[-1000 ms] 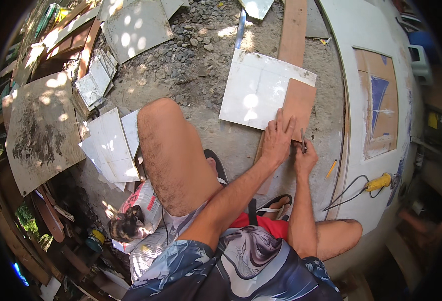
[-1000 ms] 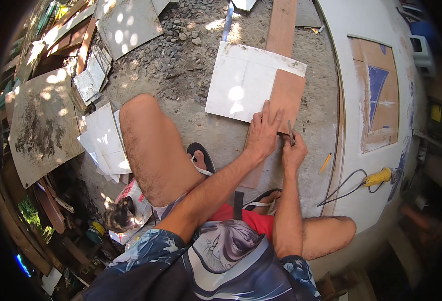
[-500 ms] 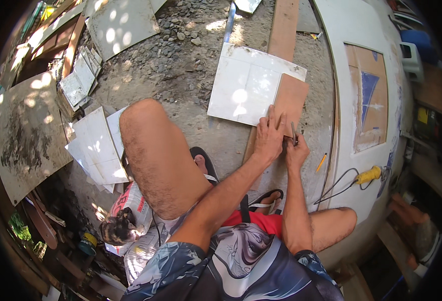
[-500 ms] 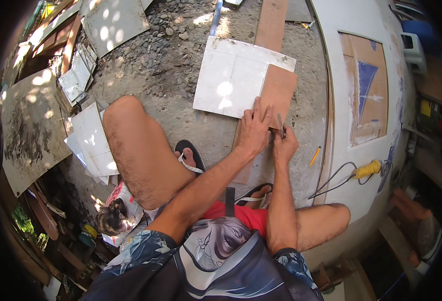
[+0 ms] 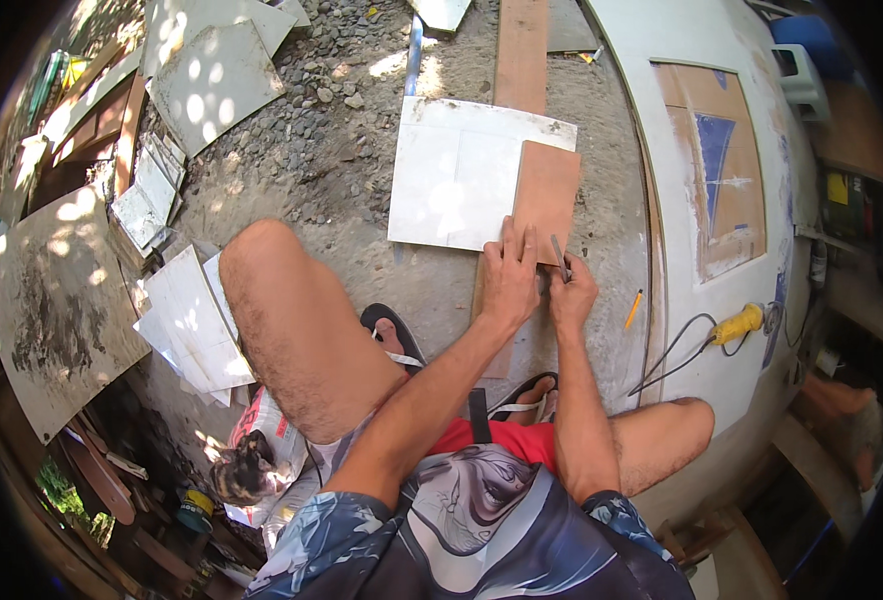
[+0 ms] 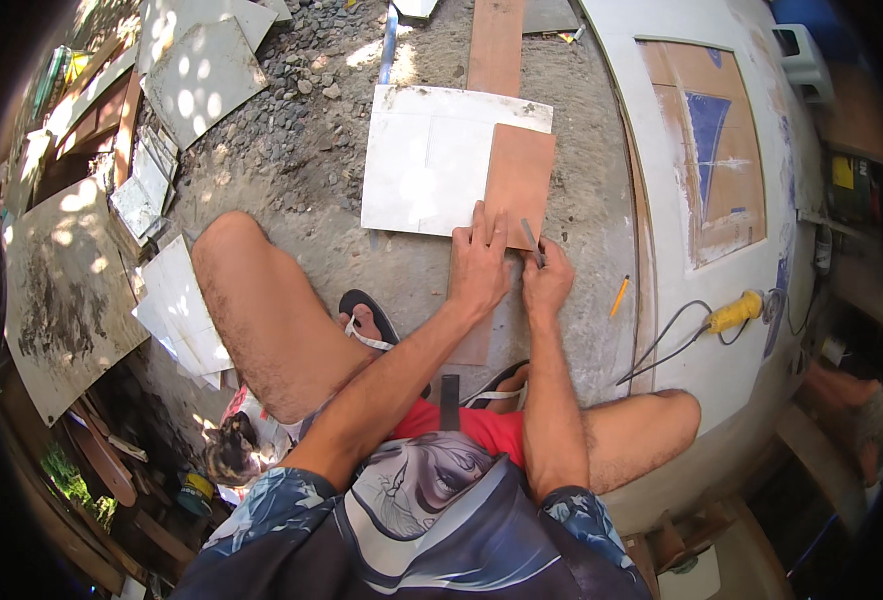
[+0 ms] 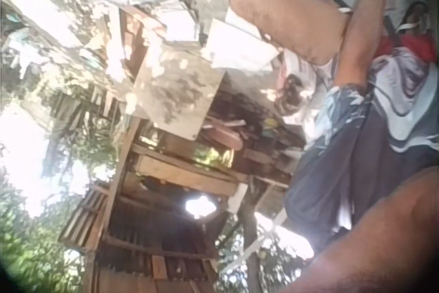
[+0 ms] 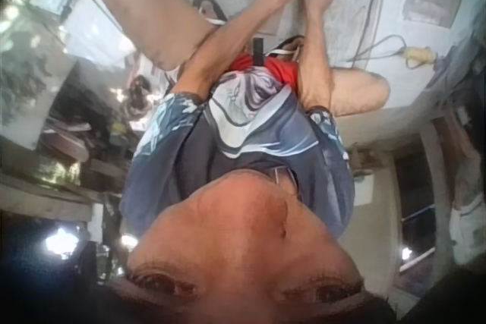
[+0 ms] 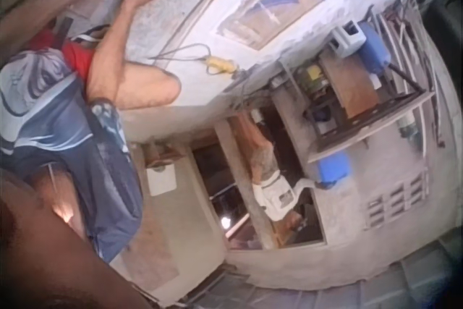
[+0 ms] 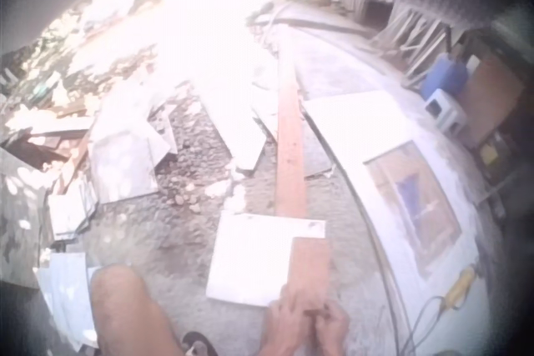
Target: The person sits on the ground and uses a utility knife to score and snap square ceramic tiles. They repeatedly align a smaller brown tile on a larger white tile, score along the edge, and break the tile to create smaller pieces.
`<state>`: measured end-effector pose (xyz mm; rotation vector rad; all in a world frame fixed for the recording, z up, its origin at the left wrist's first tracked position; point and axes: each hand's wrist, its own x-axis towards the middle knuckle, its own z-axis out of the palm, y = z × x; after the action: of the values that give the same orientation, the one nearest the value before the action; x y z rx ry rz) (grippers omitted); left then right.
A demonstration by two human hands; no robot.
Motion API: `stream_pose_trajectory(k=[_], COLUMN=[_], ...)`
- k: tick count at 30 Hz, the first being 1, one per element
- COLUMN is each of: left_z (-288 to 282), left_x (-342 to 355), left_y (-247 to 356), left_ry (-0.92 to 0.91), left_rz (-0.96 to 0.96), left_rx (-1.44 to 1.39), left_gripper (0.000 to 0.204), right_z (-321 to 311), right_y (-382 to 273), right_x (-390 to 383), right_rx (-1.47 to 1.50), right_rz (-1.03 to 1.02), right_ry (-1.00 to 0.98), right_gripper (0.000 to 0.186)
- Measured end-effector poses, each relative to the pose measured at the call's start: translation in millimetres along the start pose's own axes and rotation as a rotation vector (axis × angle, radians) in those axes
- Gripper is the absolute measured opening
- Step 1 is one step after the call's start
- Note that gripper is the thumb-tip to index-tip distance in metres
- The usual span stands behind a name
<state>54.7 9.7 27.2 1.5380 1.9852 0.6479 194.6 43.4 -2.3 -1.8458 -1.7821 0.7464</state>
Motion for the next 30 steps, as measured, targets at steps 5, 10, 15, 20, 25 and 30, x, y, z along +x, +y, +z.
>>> stream_pose_trajectory(k=[5,10,15,20,25,30], left_z=[1.6,-3.6,-3.3,-5.0,-8.3,-42.5], left_x=[-5.4,1.9,0.0,3.4,13.6,56.2], left_y=[-3.0,-4.9,-0.7,1.1,-6.9,-42.3], left_ry=[0.033,-0.02,-0.012,-0.035,0.194,0.543], left_rz=[0.047,0.047,0.034,0.017,0.038,-0.202], left_rx=[0.017,0.008,-0.001,-0.017,-0.172,-0.148], left_gripper=[0.085,0.095,0.092,0.083,0.064,0.056], right_z=[0.5,1.7,-3.1,-5.6,-9.4,-19.2], right_y=[0.7,-2.9,-2.6,0.4,15.3,30.9], right_x=[-1.5,-2.3,-3.1,3.2,16.4,46.2], right_rx=[-0.009,-0.039,-0.122,-0.062,0.292,0.156], right_rz=[0.053,0.042,-0.048,0.055,0.186,0.23], right_ry=[0.004,-0.011,-0.004,-0.022,0.011,-0.326], right_gripper=[0.026,0.025,0.024,0.027,0.038,0.044])
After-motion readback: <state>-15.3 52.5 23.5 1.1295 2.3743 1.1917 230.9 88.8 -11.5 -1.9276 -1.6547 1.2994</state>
